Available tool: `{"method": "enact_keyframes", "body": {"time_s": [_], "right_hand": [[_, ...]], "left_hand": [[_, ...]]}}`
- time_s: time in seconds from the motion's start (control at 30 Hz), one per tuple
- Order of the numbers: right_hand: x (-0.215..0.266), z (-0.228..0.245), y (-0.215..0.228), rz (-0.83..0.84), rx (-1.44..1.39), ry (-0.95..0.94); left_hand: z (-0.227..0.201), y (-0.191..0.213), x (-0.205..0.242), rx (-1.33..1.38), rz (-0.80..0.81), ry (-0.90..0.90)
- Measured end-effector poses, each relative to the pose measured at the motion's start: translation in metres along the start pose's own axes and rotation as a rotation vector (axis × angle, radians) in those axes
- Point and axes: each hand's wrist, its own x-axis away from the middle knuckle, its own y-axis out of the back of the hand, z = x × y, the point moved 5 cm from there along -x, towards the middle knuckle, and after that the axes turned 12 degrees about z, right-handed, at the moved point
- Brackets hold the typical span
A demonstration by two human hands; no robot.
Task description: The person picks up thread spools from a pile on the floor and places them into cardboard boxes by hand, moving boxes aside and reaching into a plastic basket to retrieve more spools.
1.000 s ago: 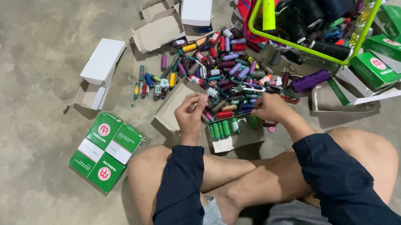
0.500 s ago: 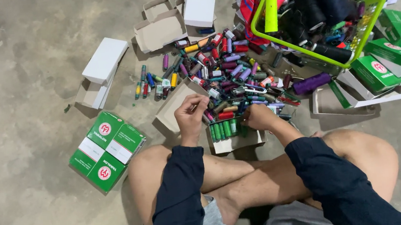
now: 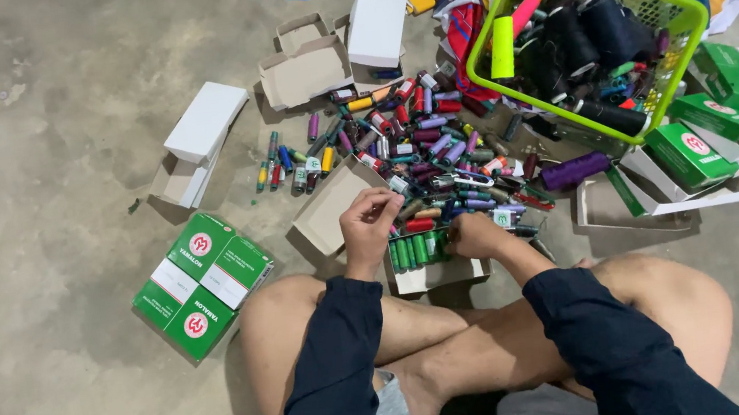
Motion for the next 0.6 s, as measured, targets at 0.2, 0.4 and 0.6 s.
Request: {"method": "enact_keyframes", "body": {"time_s": [0.2,0.4,0.6], "right_hand": [[0.009,-0.001,0.002,0.008,0.036,0.045],[0.071,0.045,0.033,-0.033,0.041,0.155],[0.122,0.094,0.037,-0.104,-0.390,0.398]], "left_hand": [[-0.001,-0.008,0.011,-0.085,0.058,0.033],[0.009,-0.017,0.022,-0.158,0.098,0.006],[0.019,-0.033,0.033,-0.215,0.210,-0.088]]}}
